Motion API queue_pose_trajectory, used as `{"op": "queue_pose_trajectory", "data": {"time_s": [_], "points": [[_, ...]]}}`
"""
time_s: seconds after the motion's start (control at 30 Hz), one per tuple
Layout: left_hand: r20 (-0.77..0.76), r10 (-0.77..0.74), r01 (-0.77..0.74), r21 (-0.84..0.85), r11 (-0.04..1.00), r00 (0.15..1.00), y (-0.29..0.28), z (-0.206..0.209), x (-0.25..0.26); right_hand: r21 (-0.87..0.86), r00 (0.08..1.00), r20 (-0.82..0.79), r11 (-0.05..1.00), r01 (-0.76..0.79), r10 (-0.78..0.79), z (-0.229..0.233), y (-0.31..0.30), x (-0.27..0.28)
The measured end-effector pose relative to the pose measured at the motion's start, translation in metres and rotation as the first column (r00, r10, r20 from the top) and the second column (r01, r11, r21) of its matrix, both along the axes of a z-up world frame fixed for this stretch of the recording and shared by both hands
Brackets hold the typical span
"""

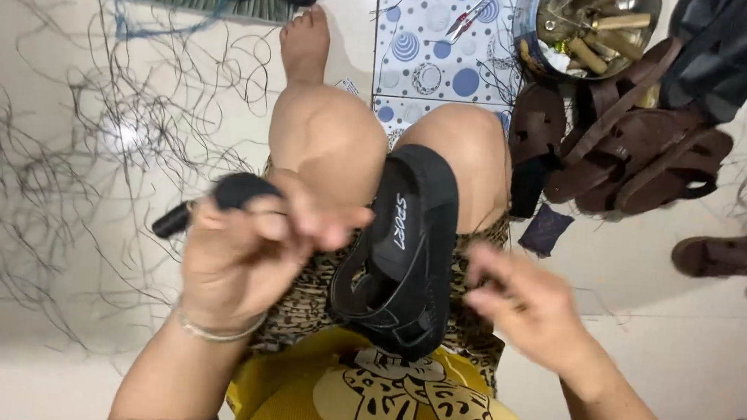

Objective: Hand-stitching a black sandal strap to the sole using a needle and thread while sitting on the floor.

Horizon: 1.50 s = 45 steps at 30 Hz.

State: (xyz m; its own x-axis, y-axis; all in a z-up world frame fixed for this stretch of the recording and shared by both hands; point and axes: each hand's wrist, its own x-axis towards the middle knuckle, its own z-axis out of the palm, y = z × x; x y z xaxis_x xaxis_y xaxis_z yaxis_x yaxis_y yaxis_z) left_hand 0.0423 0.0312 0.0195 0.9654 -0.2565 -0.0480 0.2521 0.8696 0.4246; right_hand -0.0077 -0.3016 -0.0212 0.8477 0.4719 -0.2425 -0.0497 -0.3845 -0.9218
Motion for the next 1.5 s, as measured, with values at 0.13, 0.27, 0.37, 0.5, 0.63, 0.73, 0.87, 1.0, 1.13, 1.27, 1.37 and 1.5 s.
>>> {"op": "queue_pose_trajectory", "data": {"time_s": [0.13, 0.27, 0.37, 0.5, 0.63, 0.73, 0.87, 1.0, 1.13, 1.27, 1.37, 1.5], "points": [[-0.018, 0.126, -0.123, 0.099, 0.987, 0.992, 0.014, 0.005, 0.006, -0.059, 0.994, 0.022, 0.992, -0.108, 0.109, 0.003, 0.003, 0.007], [-0.133, 0.358, -0.293, 0.355, 0.888, 0.924, 0.019, -0.029, -0.006, 0.693, 0.956, -0.287, 0.677, 0.247, -0.056, -0.033, 0.024, -0.010], [-0.140, 0.434, -0.308, 0.517, 0.799, 0.890, 0.024, -0.045, -0.013, 0.695, 0.913, -0.381, 0.606, 0.387, -0.146, -0.050, 0.021, -0.002], [0.110, 0.235, -0.170, 0.952, 0.255, 0.966, 0.053, -0.035, -0.006, -0.039, 0.836, -0.301, 0.882, 0.469, -0.458, -0.018, -0.036, 0.028], [0.349, 0.148, -0.318, 0.927, -0.199, 0.925, 0.036, 0.023, -0.019, -0.254, 0.978, 0.074, 0.945, 0.207, -0.194, 0.043, -0.026, 0.047], [-0.222, -0.209, 0.287, 0.884, 0.369, 0.952, 0.005, 0.036, -0.030, -0.390, 0.966, 0.165, 0.912, -0.123, 0.201, 0.047, -0.011, 0.028], [0.043, -0.511, 0.285, 0.789, 0.545, 0.858, -0.013, 0.026, -0.047, -0.462, 0.880, 0.229, 0.842, -0.279, 0.417, 0.066, 0.025, 0.041], [0.257, -0.435, 0.099, 0.758, 0.645, 0.863, -0.019, 0.026, -0.055, -0.632, 0.800, 0.269, 0.725, -0.274, 0.537, 0.068, 0.023, 0.041], [0.324, -0.550, 0.003, 0.859, 0.511, 0.770, -0.033, 0.023, -0.062, -0.773, 0.684, 0.296, 0.588, -0.238, 0.666, 0.088, 0.037, 0.045], [0.410, -0.500, -0.173, 0.874, 0.453, 0.763, -0.052, 0.018, -0.071, -0.890, 0.524, 0.285, 0.425, -0.165, 0.802, 0.095, 0.049, 0.048], [0.397, -0.511, -0.185, 0.891, 0.415, 0.762, -0.057, 0.013, -0.076, -0.897, 0.546, 0.236, 0.396, -0.196, 0.804, 0.077, 0.050, 0.046], [0.483, -0.544, -0.363, 0.875, 0.319, 0.686, -0.045, 0.003, -0.058, -0.748, 0.684, 0.336, 0.625, -0.223, 0.647, 0.060, 0.040, 0.045]]}}
